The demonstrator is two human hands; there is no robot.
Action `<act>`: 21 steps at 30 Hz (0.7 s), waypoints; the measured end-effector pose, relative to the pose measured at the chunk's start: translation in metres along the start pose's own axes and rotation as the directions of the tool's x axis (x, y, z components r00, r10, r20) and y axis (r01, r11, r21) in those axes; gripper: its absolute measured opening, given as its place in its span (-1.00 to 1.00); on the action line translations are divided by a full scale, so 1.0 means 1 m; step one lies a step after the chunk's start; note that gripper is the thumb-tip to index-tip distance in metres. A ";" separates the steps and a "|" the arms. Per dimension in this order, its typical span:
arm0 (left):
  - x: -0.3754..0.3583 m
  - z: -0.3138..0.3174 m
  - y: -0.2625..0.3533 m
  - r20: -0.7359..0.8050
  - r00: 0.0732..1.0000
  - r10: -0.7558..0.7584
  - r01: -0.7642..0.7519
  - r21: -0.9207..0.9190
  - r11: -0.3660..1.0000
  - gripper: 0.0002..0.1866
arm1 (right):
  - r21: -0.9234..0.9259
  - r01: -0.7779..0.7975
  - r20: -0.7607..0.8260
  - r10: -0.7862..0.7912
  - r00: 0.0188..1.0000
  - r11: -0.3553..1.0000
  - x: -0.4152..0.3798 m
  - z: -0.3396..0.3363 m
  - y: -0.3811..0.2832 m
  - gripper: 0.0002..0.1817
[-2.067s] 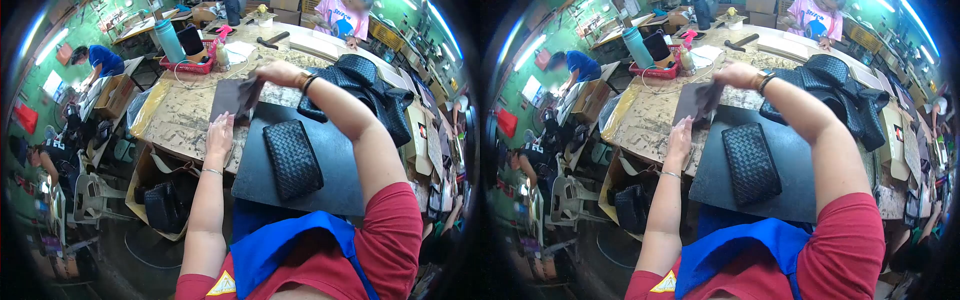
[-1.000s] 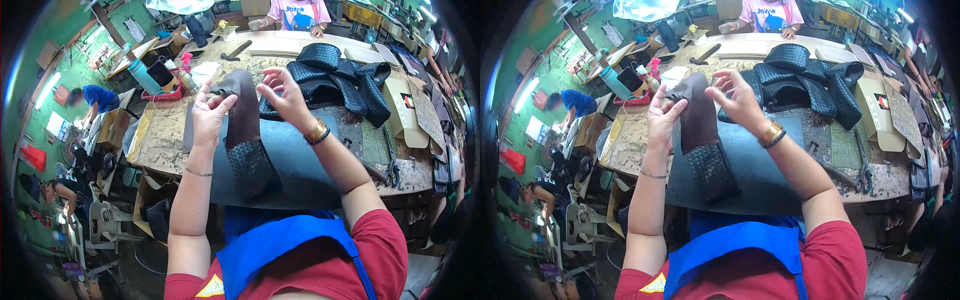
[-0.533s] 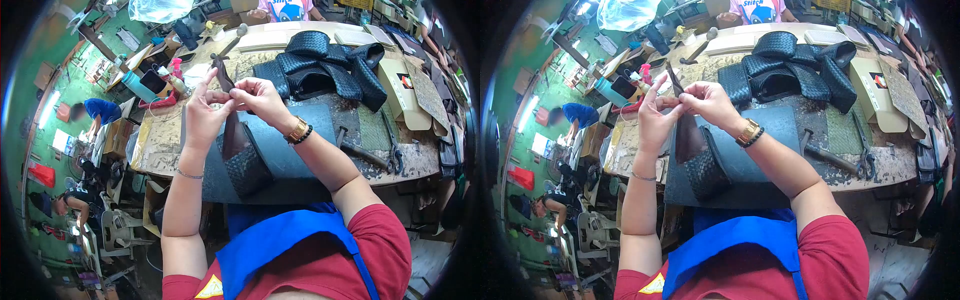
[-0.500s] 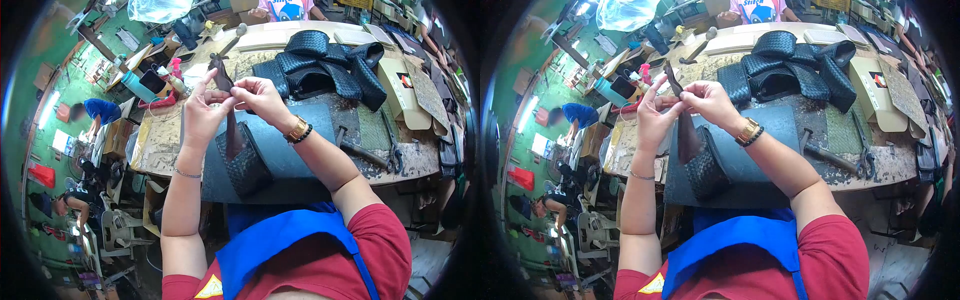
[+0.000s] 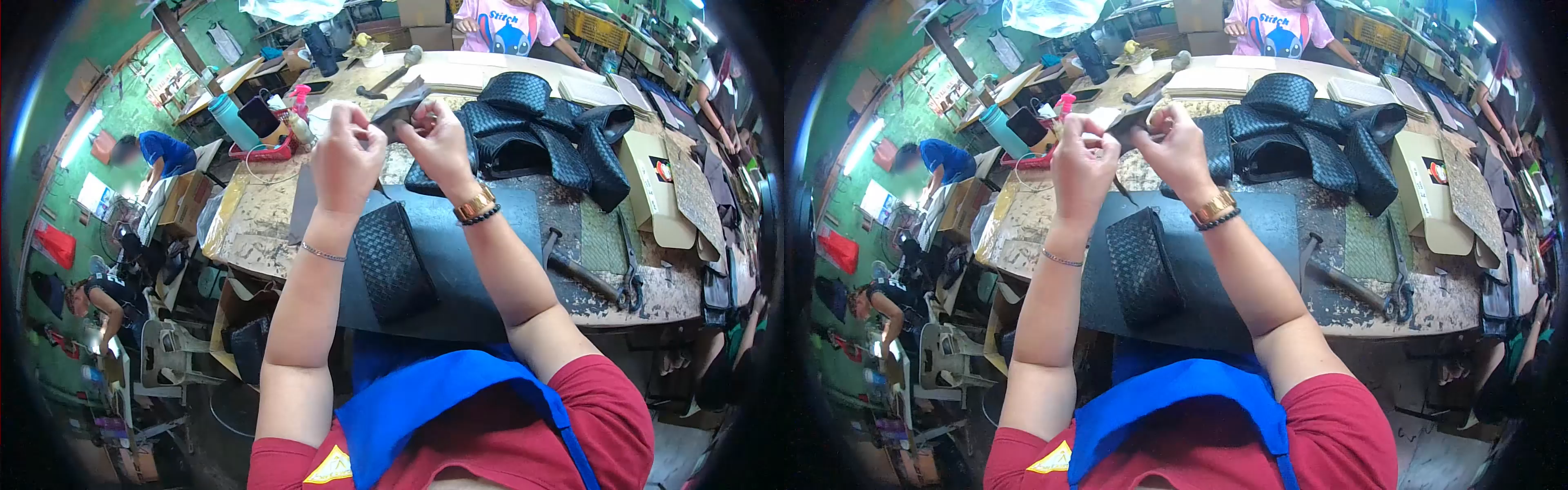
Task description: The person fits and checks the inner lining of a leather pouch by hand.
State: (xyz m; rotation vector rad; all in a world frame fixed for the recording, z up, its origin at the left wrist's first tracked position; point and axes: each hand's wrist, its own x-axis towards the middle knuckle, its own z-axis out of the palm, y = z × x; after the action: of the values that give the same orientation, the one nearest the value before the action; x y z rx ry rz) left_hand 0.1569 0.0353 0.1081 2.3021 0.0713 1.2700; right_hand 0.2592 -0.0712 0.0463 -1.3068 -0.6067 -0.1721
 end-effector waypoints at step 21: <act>0.013 -0.018 -0.016 0.257 0.944 0.208 -0.290 0.342 0.894 -0.78 | -0.293 0.105 0.140 -0.066 0.988 0.950 0.009 0.009 -0.040 -0.67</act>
State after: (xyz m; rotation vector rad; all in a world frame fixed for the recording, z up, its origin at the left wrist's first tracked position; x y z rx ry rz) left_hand 0.1528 0.0600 0.1194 2.8469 -0.0672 1.2001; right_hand 0.2461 -0.0721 0.0864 -1.5954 -0.7697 -0.2605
